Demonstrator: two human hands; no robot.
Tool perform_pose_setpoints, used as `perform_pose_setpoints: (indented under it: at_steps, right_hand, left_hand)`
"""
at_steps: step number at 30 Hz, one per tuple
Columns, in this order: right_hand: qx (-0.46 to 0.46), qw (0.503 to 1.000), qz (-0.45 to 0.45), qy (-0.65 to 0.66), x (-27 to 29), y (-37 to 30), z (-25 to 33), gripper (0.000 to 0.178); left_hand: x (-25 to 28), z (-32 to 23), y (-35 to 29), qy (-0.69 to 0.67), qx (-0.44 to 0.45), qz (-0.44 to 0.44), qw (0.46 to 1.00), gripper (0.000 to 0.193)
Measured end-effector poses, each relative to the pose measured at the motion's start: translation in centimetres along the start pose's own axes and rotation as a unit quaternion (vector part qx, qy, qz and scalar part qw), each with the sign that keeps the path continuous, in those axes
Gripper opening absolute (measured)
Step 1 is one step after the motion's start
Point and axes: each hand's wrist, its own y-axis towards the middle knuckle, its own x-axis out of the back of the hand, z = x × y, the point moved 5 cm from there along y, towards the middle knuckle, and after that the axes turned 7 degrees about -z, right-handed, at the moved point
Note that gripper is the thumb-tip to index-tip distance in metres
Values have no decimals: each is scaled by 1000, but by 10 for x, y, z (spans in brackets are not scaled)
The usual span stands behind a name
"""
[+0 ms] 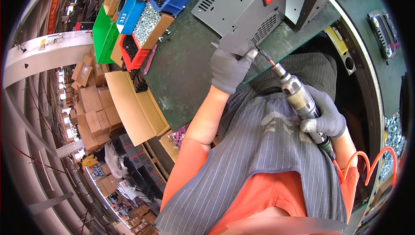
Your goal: Use a power screwdriver to assemble metal housings and install cooling fans for electronic units.
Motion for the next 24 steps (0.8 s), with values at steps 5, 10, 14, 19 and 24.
perform_pose_setpoints:
  at_steps: [5, 10, 14, 19, 24]
  right_hand:
    - [15, 1000, 7, -13, -4, 5, 12, 86]
    - [27, 999, 15, -45, -6, 10, 19, 79]
    - [39, 999, 20, -11, -10, 16, 22, 76]
    - [-13, 997, 30, 73, -13, 18, 29, 73]
    - [-16, 999, 29, 24, -12, 16, 38, 74]
  left_hand:
    - [2, -3, 6, 56, -57, 33, 996, 21]
    - [3, -12, 11, 95, -115, 39, 988, 17]
    - [5, -11, 12, 94, -133, 41, 986, 19]
    - [3, -9, 12, 60, -119, 38, 990, 18]
    - [10, 7, 11, -145, 39, 145, 978, 15]
